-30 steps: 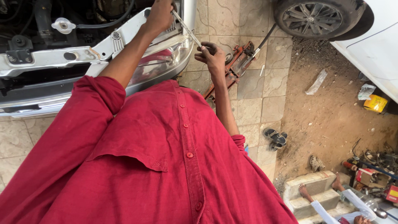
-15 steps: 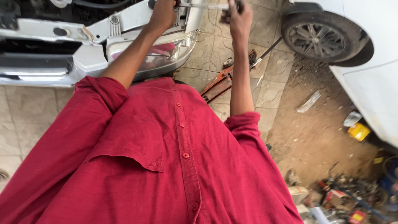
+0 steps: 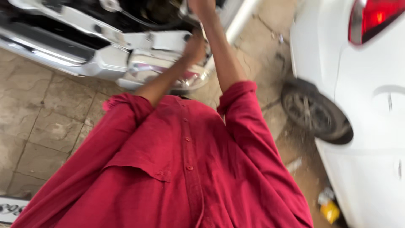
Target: The person uses a wrench to tighten bolts on the front bumper of a white car with the hood open. The person works on the headlight area and the lower bumper section, repeatedly adjusting the tool to secure the fasteners.
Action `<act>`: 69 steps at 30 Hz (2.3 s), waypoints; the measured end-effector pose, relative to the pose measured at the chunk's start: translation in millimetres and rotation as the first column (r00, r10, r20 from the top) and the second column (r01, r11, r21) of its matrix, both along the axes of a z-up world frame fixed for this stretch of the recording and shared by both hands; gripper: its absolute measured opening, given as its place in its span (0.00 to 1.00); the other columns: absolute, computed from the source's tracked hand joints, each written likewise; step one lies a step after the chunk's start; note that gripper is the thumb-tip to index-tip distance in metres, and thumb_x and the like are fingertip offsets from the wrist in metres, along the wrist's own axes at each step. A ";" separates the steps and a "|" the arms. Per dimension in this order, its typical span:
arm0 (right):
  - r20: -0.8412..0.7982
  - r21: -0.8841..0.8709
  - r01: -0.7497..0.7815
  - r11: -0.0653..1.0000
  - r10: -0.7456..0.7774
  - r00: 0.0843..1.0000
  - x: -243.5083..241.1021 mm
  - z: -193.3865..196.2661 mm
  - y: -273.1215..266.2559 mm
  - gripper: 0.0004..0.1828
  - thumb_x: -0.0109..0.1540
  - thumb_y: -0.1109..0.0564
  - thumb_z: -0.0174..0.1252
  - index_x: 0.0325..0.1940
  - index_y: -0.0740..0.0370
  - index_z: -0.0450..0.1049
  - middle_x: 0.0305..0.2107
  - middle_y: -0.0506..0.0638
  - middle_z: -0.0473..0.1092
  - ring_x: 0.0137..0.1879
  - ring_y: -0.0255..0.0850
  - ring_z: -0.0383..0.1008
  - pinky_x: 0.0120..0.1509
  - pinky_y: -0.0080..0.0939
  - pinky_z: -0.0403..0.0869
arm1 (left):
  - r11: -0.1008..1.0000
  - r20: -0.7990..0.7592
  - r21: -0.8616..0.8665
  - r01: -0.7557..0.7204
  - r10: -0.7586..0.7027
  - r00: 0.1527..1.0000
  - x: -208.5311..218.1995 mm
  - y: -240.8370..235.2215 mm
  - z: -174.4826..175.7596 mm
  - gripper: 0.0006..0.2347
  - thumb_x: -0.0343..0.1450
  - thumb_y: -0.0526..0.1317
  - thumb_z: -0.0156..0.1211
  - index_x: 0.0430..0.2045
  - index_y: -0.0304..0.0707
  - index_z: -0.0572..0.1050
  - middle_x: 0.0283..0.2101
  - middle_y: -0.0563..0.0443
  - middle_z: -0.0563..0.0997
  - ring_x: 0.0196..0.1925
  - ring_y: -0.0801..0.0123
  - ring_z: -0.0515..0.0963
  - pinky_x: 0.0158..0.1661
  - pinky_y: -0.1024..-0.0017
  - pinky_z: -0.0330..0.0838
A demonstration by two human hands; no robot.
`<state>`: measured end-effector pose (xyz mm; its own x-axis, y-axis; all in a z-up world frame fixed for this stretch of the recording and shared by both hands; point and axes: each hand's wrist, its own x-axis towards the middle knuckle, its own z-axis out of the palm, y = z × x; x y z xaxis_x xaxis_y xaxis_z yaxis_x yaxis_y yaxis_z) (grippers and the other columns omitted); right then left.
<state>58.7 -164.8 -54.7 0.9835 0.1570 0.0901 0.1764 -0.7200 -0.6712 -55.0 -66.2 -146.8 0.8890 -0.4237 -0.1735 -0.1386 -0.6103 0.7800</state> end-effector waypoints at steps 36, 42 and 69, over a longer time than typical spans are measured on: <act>-0.682 0.363 0.859 0.360 -0.525 0.508 -313.1 98.4 116.6 0.16 0.71 0.49 0.54 0.50 0.65 0.76 0.22 0.42 0.67 0.22 0.28 0.60 0.22 0.31 0.60 | 0.786 -0.062 -0.397 0.475 -0.539 0.840 29.7 46.8 107.1 0.10 0.82 0.41 0.49 0.47 0.30 0.71 0.37 0.39 0.84 0.39 0.52 0.85 0.41 0.54 0.76; -0.555 0.357 0.860 0.366 -0.657 0.510 -297.1 67.1 100.4 0.17 0.72 0.49 0.52 0.45 0.65 0.79 0.20 0.40 0.62 0.23 0.26 0.55 0.24 0.32 0.56 | 0.786 0.191 -0.205 0.583 -0.552 0.812 58.6 64.2 115.1 0.05 0.75 0.34 0.63 0.39 0.29 0.77 0.37 0.34 0.81 0.41 0.41 0.82 0.40 0.49 0.71; -0.818 0.575 0.818 -0.018 -0.048 0.574 -286.7 62.9 109.2 0.16 0.74 0.47 0.40 0.48 0.62 0.66 0.26 0.47 0.63 0.24 0.33 0.60 0.23 0.33 0.61 | 0.634 0.062 -0.003 0.774 -0.772 0.633 92.6 13.6 66.0 0.13 0.69 0.37 0.69 0.43 0.28 0.78 0.42 0.32 0.82 0.48 0.44 0.82 0.46 0.52 0.75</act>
